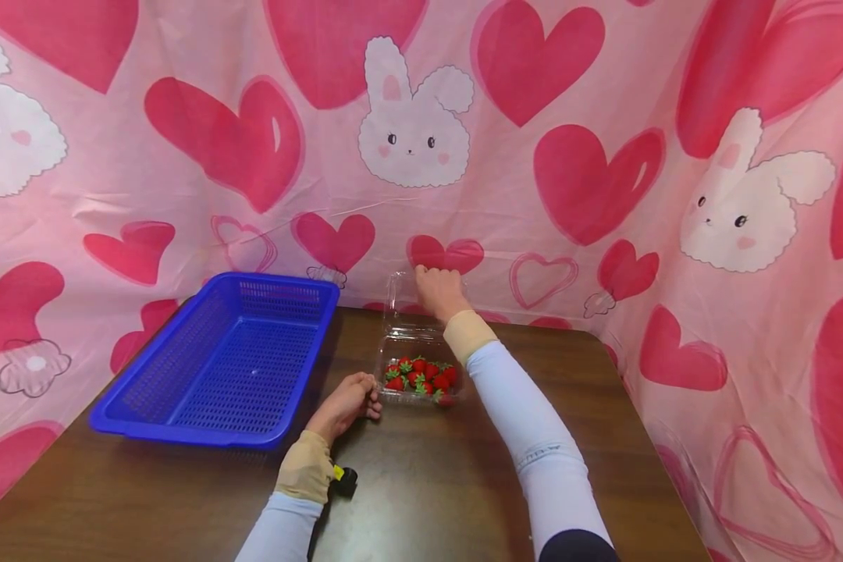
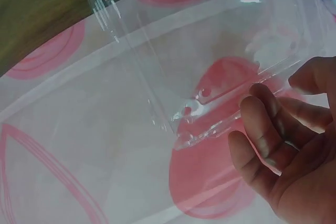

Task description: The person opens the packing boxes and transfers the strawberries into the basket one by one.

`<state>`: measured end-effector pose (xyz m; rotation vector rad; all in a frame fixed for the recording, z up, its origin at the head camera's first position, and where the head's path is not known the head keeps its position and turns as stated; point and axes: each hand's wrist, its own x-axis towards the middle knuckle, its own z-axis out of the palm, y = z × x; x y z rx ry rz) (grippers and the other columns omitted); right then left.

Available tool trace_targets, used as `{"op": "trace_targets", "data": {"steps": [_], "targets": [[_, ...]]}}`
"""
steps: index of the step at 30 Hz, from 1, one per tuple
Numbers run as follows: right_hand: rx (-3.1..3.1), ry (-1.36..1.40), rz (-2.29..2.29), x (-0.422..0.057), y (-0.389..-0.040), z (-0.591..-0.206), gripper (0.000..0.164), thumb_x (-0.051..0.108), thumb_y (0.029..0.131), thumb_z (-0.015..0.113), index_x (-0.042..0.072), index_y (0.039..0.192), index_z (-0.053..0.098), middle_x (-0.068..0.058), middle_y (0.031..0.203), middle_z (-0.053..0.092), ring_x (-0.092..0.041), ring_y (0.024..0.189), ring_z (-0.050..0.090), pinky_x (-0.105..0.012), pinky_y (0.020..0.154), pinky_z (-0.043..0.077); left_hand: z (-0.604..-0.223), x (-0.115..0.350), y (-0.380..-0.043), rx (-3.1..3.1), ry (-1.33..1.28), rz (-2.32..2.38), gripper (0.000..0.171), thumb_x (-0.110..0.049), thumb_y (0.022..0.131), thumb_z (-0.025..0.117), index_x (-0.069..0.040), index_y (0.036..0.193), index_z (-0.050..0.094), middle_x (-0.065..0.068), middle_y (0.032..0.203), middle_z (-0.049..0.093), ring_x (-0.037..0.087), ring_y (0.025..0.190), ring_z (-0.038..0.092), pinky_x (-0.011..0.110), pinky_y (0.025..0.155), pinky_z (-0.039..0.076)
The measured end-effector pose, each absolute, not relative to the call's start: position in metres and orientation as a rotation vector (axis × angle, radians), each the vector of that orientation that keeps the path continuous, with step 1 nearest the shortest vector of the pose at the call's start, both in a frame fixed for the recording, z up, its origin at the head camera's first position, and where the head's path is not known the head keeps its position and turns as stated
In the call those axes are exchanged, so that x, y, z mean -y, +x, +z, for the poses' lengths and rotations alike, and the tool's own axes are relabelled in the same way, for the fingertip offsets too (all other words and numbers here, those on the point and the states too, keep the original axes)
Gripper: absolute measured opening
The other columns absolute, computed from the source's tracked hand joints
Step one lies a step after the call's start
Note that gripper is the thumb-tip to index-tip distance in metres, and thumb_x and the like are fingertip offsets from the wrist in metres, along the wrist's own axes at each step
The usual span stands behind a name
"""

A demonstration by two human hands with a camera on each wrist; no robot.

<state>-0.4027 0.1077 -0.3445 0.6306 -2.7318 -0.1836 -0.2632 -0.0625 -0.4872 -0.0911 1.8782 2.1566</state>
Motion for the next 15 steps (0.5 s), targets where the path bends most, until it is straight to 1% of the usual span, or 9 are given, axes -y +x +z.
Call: {"op": "trace_targets", "data": {"steps": [5, 11, 15], "targets": [[2.781, 0.632, -0.191, -0.112, -0.407, -0.345, 0.014, 0.015, 0.092, 0.055, 0.004, 0.100, 0.056, -0.020, 0.088, 0.070, -0.041, 0.082, 0.069, -0.052, 0.069, 0.057, -0.489, 0.061, -0.261, -1.876, -0.059, 2.142, 0.020, -0.008, 0.105, 0.031, -0.005, 0.090, 0.043, 0.000, 0.070, 0.046, 0.010, 0.056, 0.054, 0.023, 0.051, 0.053], [2.746, 0.665, -0.164, -0.112, -0.403, -0.338, 0.015, 0.018, 0.092, 0.055, 0.005, 0.097, 0.059, -0.018, 0.084, 0.071, -0.040, 0.080, 0.069, -0.051, 0.068, 0.057, -0.488, 0.065, -0.259, -1.886, -0.040, 2.130, 0.019, -0.006, 0.105, 0.032, -0.005, 0.090, 0.043, 0.000, 0.070, 0.046, 0.010, 0.058, 0.053, 0.024, 0.052, 0.053], [2.753, 0.650, -0.157, -0.113, -0.397, -0.334, 0.014, 0.018, 0.091, 0.056, 0.005, 0.095, 0.061, -0.018, 0.085, 0.071, -0.040, 0.081, 0.069, -0.051, 0.069, 0.056, -0.488, 0.068, -0.257, -1.896, -0.039, 2.124, 0.022, -0.007, 0.105, 0.031, -0.006, 0.087, 0.043, 0.000, 0.070, 0.046, 0.011, 0.058, 0.053, 0.023, 0.053, 0.053]]}}
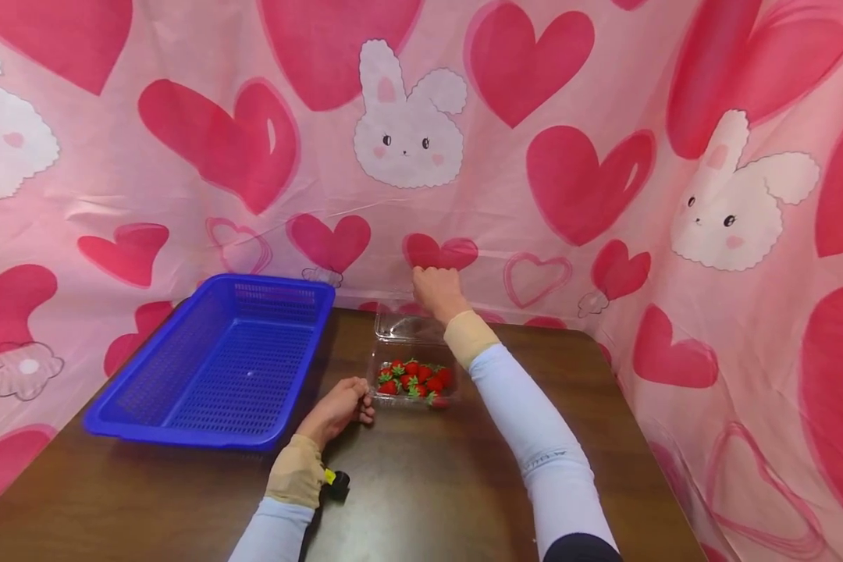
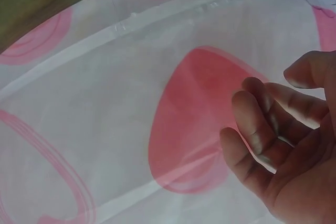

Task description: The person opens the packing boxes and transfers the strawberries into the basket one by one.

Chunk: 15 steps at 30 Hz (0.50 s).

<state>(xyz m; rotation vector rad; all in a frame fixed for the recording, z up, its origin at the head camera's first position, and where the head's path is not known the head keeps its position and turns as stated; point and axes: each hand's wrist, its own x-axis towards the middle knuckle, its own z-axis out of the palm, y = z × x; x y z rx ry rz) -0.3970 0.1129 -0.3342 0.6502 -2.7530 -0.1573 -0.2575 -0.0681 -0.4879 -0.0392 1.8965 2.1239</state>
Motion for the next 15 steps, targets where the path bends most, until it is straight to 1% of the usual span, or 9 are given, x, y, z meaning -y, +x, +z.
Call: {"op": "trace_targets", "data": {"steps": [4, 7, 9, 13, 15], "targets": [[2.715, 0.674, -0.166, -0.117, -0.385, -0.335, 0.011, 0.016, 0.088, 0.060, 0.006, 0.090, 0.064, -0.016, 0.080, 0.071, -0.038, 0.076, 0.069, -0.049, 0.061, 0.055, -0.487, 0.068, -0.254, -1.913, -0.050, 2.119, 0.023, -0.008, 0.105, 0.030, -0.007, 0.086, 0.044, 0.000, 0.070, 0.047, 0.011, 0.058, 0.053, 0.022, 0.052, 0.052], [2.664, 0.707, -0.146, -0.120, -0.377, -0.335, 0.008, 0.014, 0.086, 0.061, 0.006, 0.087, 0.064, -0.015, 0.077, 0.070, -0.036, 0.071, 0.068, -0.047, 0.057, 0.055, -0.487, 0.068, -0.252, -1.920, -0.087, 2.126, 0.021, -0.009, 0.104, 0.033, -0.006, 0.087, 0.045, 0.000, 0.069, 0.048, 0.011, 0.057, 0.053, 0.022, 0.050, 0.049], [2.620, 0.725, -0.097, -0.122, -0.372, -0.335, 0.008, 0.014, 0.086, 0.061, 0.006, 0.085, 0.062, -0.014, 0.074, 0.068, -0.035, 0.068, 0.067, -0.047, 0.055, 0.054, -0.486, 0.068, -0.249, -1.947, -0.129, 2.121, 0.021, -0.013, 0.105, 0.034, -0.006, 0.089, 0.045, 0.000, 0.069, 0.049, 0.010, 0.056, 0.053, 0.021, 0.049, 0.046], [2.536, 0.757, 0.156, -0.125, -0.365, -0.334, 0.011, 0.016, 0.089, 0.059, 0.007, 0.082, 0.056, -0.009, 0.065, 0.060, -0.030, 0.059, 0.061, -0.041, 0.055, 0.053, -0.479, 0.069, -0.239, -2.128, -0.206, 2.070, 0.024, -0.024, 0.106, 0.037, -0.005, 0.094, 0.046, 0.001, 0.070, 0.052, 0.011, 0.055, 0.053, 0.023, 0.048, 0.043], [2.493, 0.772, 0.318, -0.128, -0.364, -0.334, 0.012, 0.015, 0.090, 0.059, 0.008, 0.082, 0.054, -0.007, 0.062, 0.055, -0.026, 0.055, 0.055, -0.036, 0.054, 0.050, -0.472, 0.069, -0.230, -2.271, -0.213, 1.993, 0.023, -0.025, 0.105, 0.040, -0.005, 0.095, 0.046, 0.003, 0.072, 0.054, 0.013, 0.056, 0.055, 0.025, 0.050, 0.043]]}}
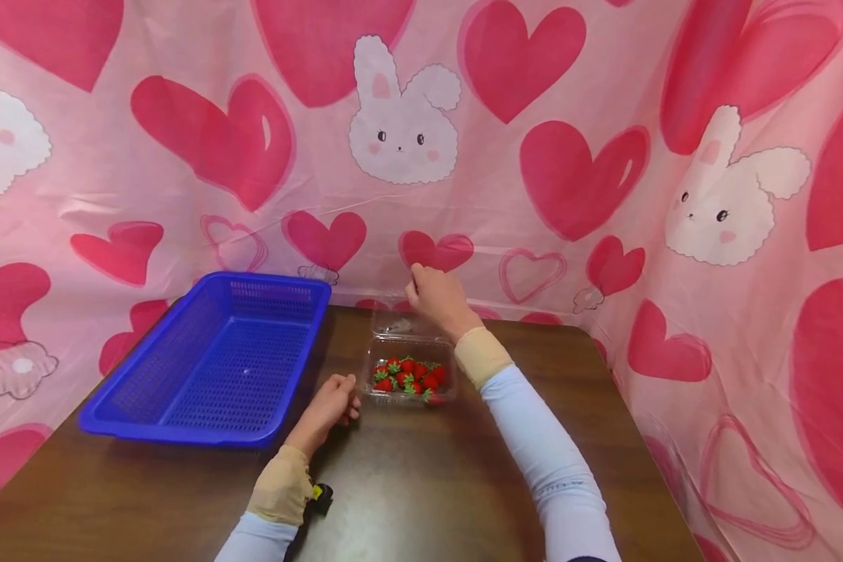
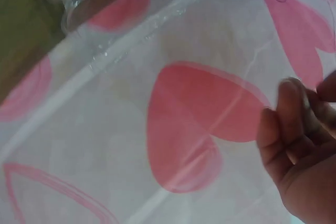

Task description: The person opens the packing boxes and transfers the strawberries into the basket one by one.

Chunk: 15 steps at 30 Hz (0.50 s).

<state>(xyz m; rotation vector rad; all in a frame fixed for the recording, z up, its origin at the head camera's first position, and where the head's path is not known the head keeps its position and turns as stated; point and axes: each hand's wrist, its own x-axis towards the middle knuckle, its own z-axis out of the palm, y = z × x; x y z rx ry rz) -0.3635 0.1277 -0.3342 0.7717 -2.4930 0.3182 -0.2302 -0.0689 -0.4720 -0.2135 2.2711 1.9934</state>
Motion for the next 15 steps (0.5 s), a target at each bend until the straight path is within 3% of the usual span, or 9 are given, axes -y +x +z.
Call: {"op": "trace_targets", "data": {"steps": [3, 8, 15], "targets": [[2.437, 0.774, 0.504, -0.132, -0.362, -0.337, 0.012, 0.011, 0.089, 0.061, 0.008, 0.082, 0.051, -0.005, 0.060, 0.050, -0.021, 0.052, 0.047, -0.030, 0.052, 0.043, -0.459, 0.068, -0.215, -2.442, -0.123, 1.870, 0.017, -0.022, 0.103, 0.047, -0.006, 0.096, 0.049, 0.006, 0.075, 0.059, 0.018, 0.059, 0.059, 0.027, 0.054, 0.045], [2.457, 0.777, 0.519, -0.139, -0.361, -0.344, 0.012, 0.010, 0.086, 0.059, 0.008, 0.078, 0.051, -0.005, 0.059, 0.048, -0.019, 0.052, 0.043, -0.028, 0.050, 0.035, -0.425, 0.080, -0.186, -2.422, 0.248, 1.769, 0.018, -0.023, 0.103, 0.051, -0.006, 0.101, 0.053, 0.012, 0.089, 0.064, 0.022, 0.070, 0.064, 0.031, 0.060, 0.050], [2.617, 0.814, 0.476, -0.155, -0.361, -0.351, 0.013, 0.014, 0.084, 0.062, 0.011, 0.078, 0.051, -0.002, 0.062, 0.050, -0.018, 0.056, 0.045, -0.029, 0.051, 0.035, -0.368, 0.130, -0.163, -2.657, 0.431, 1.605, 0.018, -0.028, 0.104, 0.048, -0.011, 0.102, 0.056, 0.007, 0.093, 0.065, 0.016, 0.079, 0.066, 0.030, 0.064, 0.054]]}}
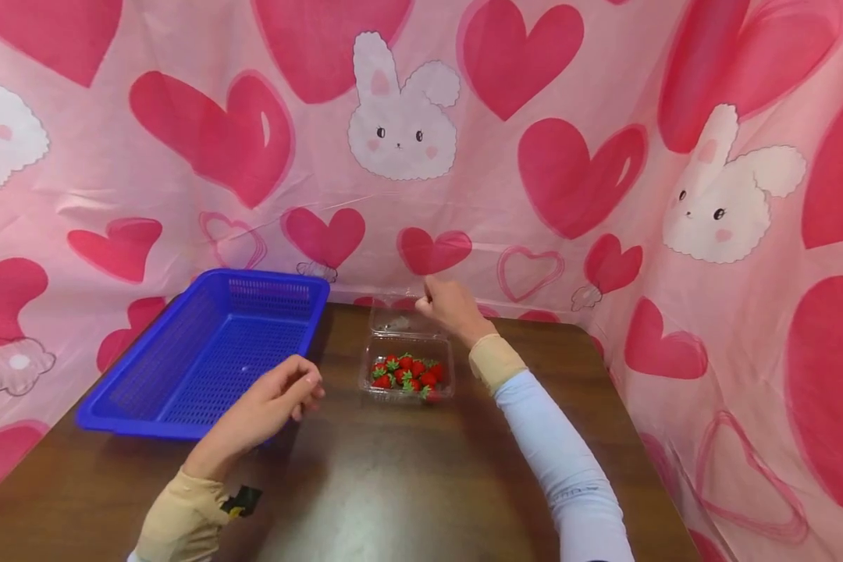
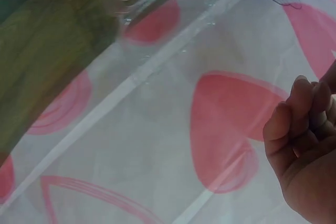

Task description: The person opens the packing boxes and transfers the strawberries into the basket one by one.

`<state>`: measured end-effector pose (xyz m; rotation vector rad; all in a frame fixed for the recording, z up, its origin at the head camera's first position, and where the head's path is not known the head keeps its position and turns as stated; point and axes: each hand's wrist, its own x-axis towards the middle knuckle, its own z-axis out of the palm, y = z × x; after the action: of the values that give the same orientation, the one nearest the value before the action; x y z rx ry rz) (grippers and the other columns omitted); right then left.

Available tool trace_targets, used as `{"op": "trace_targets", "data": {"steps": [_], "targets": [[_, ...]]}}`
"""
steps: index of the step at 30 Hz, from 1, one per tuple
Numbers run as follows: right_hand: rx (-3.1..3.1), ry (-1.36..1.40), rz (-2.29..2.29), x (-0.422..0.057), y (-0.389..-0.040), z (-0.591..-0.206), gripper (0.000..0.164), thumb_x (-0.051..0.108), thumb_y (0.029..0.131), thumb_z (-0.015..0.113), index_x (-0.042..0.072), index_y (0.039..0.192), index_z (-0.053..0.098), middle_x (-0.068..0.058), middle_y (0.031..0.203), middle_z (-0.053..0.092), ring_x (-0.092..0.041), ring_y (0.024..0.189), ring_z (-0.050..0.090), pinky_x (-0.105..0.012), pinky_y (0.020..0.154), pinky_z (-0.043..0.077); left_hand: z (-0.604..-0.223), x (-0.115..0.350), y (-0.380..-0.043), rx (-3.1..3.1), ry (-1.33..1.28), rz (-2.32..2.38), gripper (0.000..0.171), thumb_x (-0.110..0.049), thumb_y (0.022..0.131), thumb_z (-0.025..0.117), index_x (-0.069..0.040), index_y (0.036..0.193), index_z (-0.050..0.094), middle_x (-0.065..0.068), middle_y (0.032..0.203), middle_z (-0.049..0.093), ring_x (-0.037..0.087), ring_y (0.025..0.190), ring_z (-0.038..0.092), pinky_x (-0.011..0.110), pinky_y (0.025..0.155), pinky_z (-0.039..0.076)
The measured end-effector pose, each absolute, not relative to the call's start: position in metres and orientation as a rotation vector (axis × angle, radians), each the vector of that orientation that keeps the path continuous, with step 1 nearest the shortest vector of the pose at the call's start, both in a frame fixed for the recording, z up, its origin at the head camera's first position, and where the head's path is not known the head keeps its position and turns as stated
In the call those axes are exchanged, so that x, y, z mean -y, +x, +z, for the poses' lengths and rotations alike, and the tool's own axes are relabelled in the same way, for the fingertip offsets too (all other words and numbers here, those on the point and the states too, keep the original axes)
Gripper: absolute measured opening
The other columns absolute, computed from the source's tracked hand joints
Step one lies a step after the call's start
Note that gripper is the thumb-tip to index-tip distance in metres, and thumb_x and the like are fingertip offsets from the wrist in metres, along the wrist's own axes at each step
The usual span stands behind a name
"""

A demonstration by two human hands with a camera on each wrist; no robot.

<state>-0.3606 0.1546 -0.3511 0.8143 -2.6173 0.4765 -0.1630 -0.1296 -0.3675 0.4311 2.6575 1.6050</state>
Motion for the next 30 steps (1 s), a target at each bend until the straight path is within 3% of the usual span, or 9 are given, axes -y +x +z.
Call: {"op": "trace_targets", "data": {"steps": [5, 9, 12, 14, 17, 22, 27, 30], "targets": [[2.702, 0.839, 0.450, -0.162, -0.361, -0.358, 0.011, 0.016, 0.087, 0.063, 0.012, 0.081, 0.054, -0.001, 0.065, 0.052, -0.017, 0.057, 0.046, -0.028, 0.051, 0.037, -0.341, 0.168, -0.168, -3.041, 0.441, 1.332, 0.013, -0.027, 0.103, 0.050, -0.016, 0.099, 0.058, 0.001, 0.087, 0.065, 0.011, 0.079, 0.061, 0.028, 0.069, 0.049], [2.789, 0.883, 0.357, -0.163, -0.360, -0.367, 0.006, 0.017, 0.089, 0.061, 0.011, 0.089, 0.059, -0.002, 0.072, 0.057, -0.018, 0.065, 0.052, -0.033, 0.060, 0.048, -0.329, 0.203, -0.169, -3.211, 0.369, 1.146, 0.012, -0.028, 0.101, 0.051, -0.019, 0.098, 0.057, 0.000, 0.083, 0.058, 0.015, 0.073, 0.051, 0.027, 0.066, 0.042], [2.896, 0.908, 0.293, -0.162, -0.356, -0.373, 0.024, 0.018, 0.090, 0.063, 0.007, 0.111, 0.062, -0.008, 0.089, 0.066, -0.026, 0.081, 0.063, -0.043, 0.079, 0.056, -0.327, 0.232, -0.169, -3.269, 0.299, 1.061, 0.013, -0.028, 0.102, 0.050, -0.016, 0.100, 0.057, 0.002, 0.084, 0.055, 0.016, 0.071, 0.048, 0.027, 0.063, 0.040], [2.981, 0.920, 0.246, -0.161, -0.353, -0.375, 0.042, 0.021, 0.091, 0.064, 0.005, 0.128, 0.056, -0.012, 0.107, 0.068, -0.031, 0.098, 0.066, -0.049, 0.092, 0.054, -0.327, 0.251, -0.169, -3.314, 0.255, 1.007, 0.014, -0.025, 0.101, 0.050, -0.013, 0.102, 0.057, 0.005, 0.084, 0.055, 0.018, 0.072, 0.049, 0.029, 0.064, 0.041], [3.080, 0.936, 0.183, -0.159, -0.348, -0.378, 0.053, 0.023, 0.092, 0.065, 0.005, 0.139, 0.050, -0.016, 0.120, 0.067, -0.035, 0.111, 0.064, -0.052, 0.099, 0.051, -0.330, 0.280, -0.173, -3.393, 0.211, 0.958, 0.016, -0.019, 0.099, 0.052, -0.005, 0.103, 0.057, 0.014, 0.088, 0.059, 0.027, 0.078, 0.053, 0.035, 0.069, 0.042], [3.133, 0.967, 0.119, -0.153, -0.344, -0.383, 0.050, 0.024, 0.092, 0.066, 0.006, 0.137, 0.052, -0.014, 0.116, 0.068, -0.031, 0.105, 0.065, -0.050, 0.096, 0.053, -0.344, 0.322, -0.182, -3.524, 0.186, 0.895, 0.022, -0.008, 0.092, 0.055, 0.008, 0.106, 0.054, 0.032, 0.099, 0.061, 0.046, 0.090, 0.057, 0.046, 0.078, 0.039], [3.157, 1.020, 0.040, -0.146, -0.344, -0.390, 0.051, 0.024, 0.091, 0.068, 0.005, 0.137, 0.055, -0.015, 0.128, 0.065, -0.033, 0.118, 0.061, -0.050, 0.100, 0.050, -0.360, 0.354, -0.185, -3.484, 0.098, 0.776, 0.039, -0.010, 0.092, 0.055, 0.017, 0.118, 0.046, 0.043, 0.109, 0.052, 0.058, 0.099, 0.047, 0.063, 0.085, 0.035], [3.178, 1.022, 0.002, -0.144, -0.344, -0.394, 0.053, 0.026, 0.091, 0.068, 0.007, 0.138, 0.055, -0.015, 0.133, 0.062, -0.033, 0.124, 0.058, -0.049, 0.105, 0.047, -0.369, 0.366, -0.189, -3.422, 0.080, 0.754, 0.046, -0.012, 0.093, 0.057, 0.020, 0.123, 0.042, 0.045, 0.111, 0.048, 0.059, 0.099, 0.045, 0.065, 0.085, 0.035]]}}
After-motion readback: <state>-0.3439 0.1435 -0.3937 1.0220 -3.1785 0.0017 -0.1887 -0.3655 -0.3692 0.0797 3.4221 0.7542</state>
